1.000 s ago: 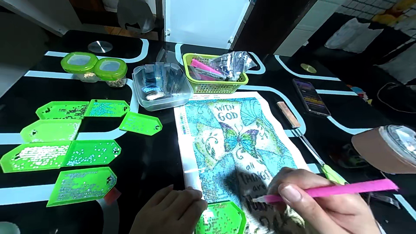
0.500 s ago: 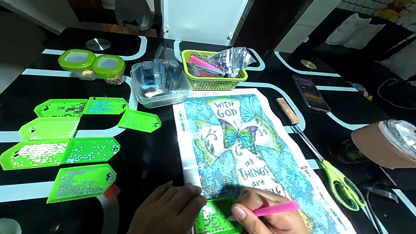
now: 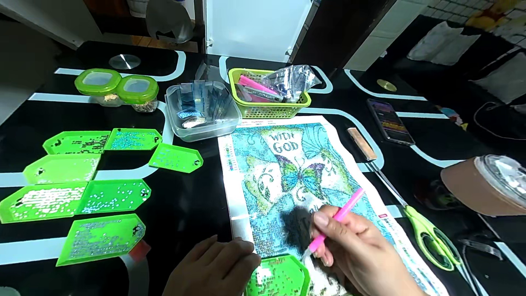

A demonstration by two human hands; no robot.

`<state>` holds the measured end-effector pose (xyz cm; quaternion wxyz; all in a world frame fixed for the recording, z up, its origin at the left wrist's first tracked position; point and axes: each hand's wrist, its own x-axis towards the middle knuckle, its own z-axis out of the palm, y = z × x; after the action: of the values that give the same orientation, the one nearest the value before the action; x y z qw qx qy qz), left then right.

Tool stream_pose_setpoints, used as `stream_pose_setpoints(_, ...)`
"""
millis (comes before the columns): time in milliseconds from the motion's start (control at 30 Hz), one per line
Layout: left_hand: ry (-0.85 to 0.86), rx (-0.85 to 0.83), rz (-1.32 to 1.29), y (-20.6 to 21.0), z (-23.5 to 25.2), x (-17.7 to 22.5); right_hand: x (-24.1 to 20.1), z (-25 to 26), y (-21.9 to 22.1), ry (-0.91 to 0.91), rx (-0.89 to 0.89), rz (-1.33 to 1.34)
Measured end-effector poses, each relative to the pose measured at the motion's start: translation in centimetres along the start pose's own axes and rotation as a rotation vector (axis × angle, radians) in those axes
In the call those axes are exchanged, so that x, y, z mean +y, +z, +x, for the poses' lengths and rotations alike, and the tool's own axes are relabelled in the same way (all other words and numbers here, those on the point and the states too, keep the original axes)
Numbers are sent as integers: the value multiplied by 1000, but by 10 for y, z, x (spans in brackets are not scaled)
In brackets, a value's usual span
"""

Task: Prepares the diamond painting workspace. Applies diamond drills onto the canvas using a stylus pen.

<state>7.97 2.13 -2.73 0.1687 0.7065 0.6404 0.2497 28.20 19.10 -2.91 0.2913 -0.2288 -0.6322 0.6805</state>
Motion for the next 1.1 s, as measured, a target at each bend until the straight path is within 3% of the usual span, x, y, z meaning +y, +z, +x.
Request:
stream_pose_setpoints(133,-3,-7,-31,-1,1,0,0,18,-4,-15,48,-52)
stream_pose_setpoints(433,-3,-37,-43,-4,1,1,25,22,-7,-255,-12,-236)
stream_pose_setpoints(700,4,-51,-51,-4,0,0,22,23,-10,-180,12,-199)
stream_pose_setpoints(967,-8,-58,-55,-5,0,0,26,17,-15,-345,-96,-353)
stream_pose_setpoints(1100,-9,-56,-57,-5,0,0,19,18,-13,-190,-63,-267)
